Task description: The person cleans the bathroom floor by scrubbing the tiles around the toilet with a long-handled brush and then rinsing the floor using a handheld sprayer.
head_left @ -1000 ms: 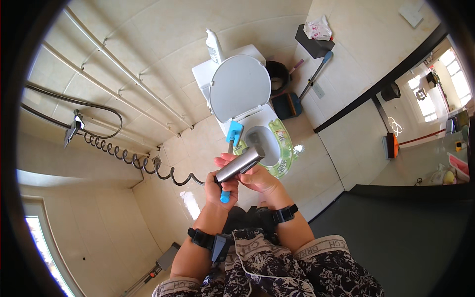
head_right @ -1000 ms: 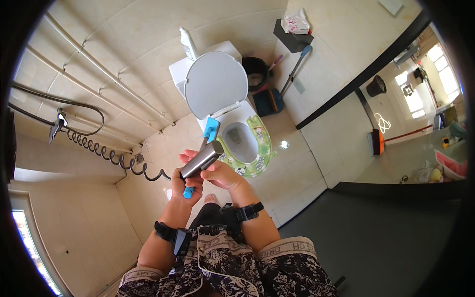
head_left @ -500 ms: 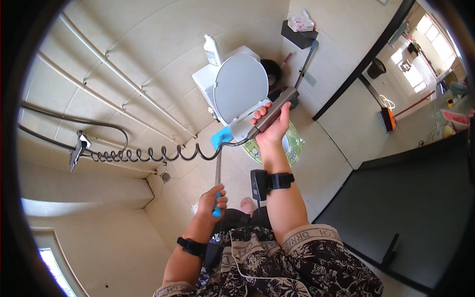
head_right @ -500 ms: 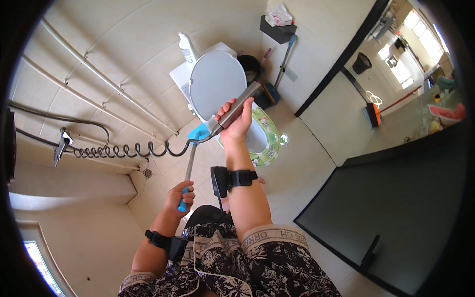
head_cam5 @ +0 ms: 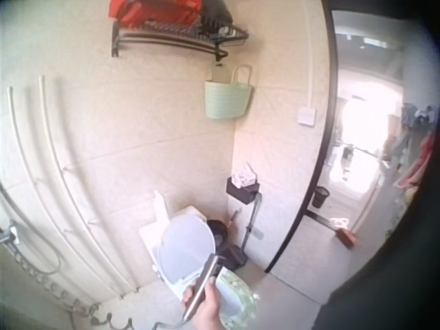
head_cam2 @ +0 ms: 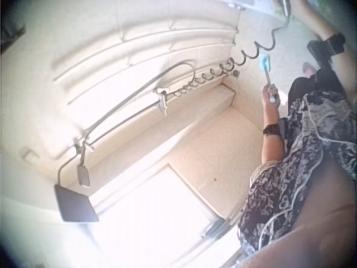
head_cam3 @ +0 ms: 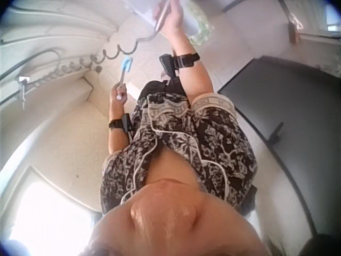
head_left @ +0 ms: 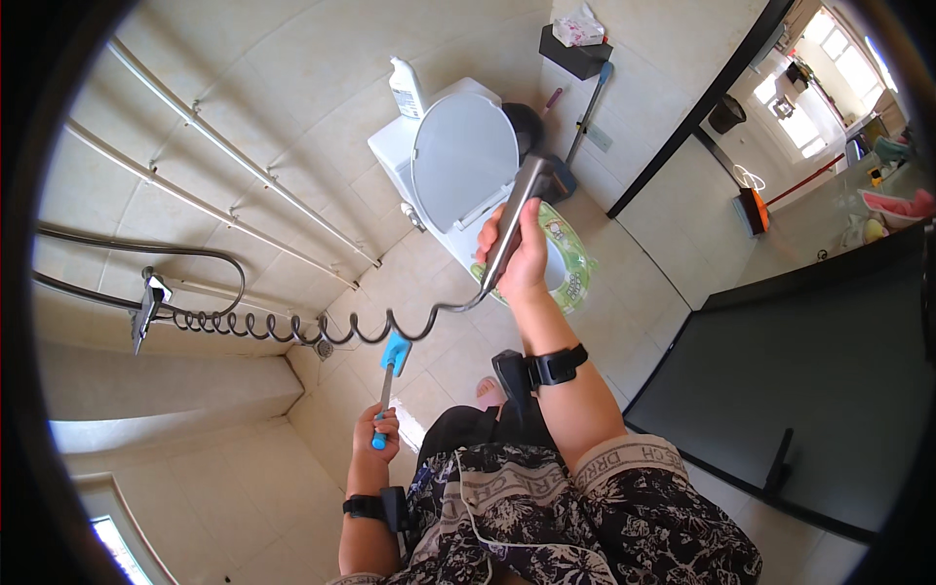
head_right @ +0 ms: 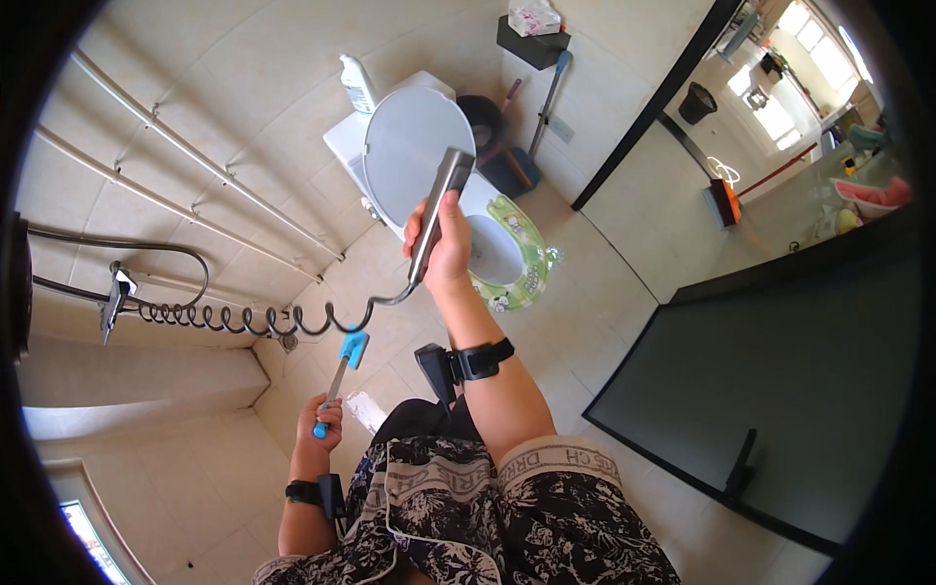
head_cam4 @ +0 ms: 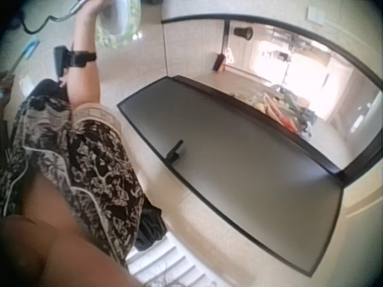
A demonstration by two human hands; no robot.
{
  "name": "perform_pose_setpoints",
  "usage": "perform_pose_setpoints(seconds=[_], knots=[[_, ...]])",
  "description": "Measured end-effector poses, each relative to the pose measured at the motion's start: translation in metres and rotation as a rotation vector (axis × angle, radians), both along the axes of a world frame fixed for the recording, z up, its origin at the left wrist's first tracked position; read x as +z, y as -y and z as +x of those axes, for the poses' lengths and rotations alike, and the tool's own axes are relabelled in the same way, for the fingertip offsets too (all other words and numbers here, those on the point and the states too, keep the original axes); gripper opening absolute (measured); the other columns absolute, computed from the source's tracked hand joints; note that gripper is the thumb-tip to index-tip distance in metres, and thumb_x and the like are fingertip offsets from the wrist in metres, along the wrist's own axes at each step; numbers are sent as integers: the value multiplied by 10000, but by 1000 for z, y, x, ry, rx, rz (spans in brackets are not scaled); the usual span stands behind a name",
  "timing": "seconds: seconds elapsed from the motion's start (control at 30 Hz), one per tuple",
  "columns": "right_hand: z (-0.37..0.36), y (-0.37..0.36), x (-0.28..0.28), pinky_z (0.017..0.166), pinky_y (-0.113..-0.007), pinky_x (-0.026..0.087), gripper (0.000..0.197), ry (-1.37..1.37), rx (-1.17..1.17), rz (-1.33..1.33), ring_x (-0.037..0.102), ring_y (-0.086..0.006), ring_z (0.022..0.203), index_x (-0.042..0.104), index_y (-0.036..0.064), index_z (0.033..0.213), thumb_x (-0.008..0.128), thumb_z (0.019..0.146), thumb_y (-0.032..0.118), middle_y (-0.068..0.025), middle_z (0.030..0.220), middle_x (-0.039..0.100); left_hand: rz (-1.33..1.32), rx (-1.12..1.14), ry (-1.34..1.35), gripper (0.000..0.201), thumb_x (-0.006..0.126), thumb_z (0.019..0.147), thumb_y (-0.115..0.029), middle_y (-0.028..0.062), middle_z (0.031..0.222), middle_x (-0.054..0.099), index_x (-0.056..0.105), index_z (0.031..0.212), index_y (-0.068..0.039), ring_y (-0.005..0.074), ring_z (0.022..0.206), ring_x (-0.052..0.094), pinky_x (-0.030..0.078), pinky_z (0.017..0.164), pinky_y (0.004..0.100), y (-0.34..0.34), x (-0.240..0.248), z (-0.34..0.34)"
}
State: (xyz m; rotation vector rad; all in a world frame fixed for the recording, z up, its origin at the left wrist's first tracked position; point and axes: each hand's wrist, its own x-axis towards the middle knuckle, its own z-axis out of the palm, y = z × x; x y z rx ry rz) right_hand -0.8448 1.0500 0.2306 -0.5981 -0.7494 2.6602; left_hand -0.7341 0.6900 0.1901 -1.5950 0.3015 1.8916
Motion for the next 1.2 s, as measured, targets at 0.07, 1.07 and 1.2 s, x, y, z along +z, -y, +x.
perform_pose_setpoints(seconds=[0.07, 1.07, 1.2], knots=[[-2, -9, 3, 472, -292, 387, 521, -52, -44, 10, 453, -160, 531, 461, 107, 787, 385, 831, 620, -30, 572, 451, -1, 28, -18, 201, 508, 848, -145, 31, 656, 448, 404, 839, 27, 52, 439, 403, 390, 351, 160, 17, -2, 3], [104, -3, -47, 454, -300, 380, 545, 336, 6, -149, 438, -160, 505, 446, 110, 749, 393, 809, 649, -25, 554, 440, 70, -109, -95, 174, 480, 852, -107, 35, 682, 459, 447, 932, 44, 60, 458, 412, 354, 336, 155, -30, -3, 13], [117, 17, -67, 409, -304, 381, 541, 359, 31, -133, 459, -166, 469, 452, 100, 749, 412, 810, 636, -37, 545, 461, 67, -120, -66, 164, 481, 849, -101, 37, 681, 464, 455, 917, 45, 60, 460, 413, 355, 336, 150, -37, -5, 8]])
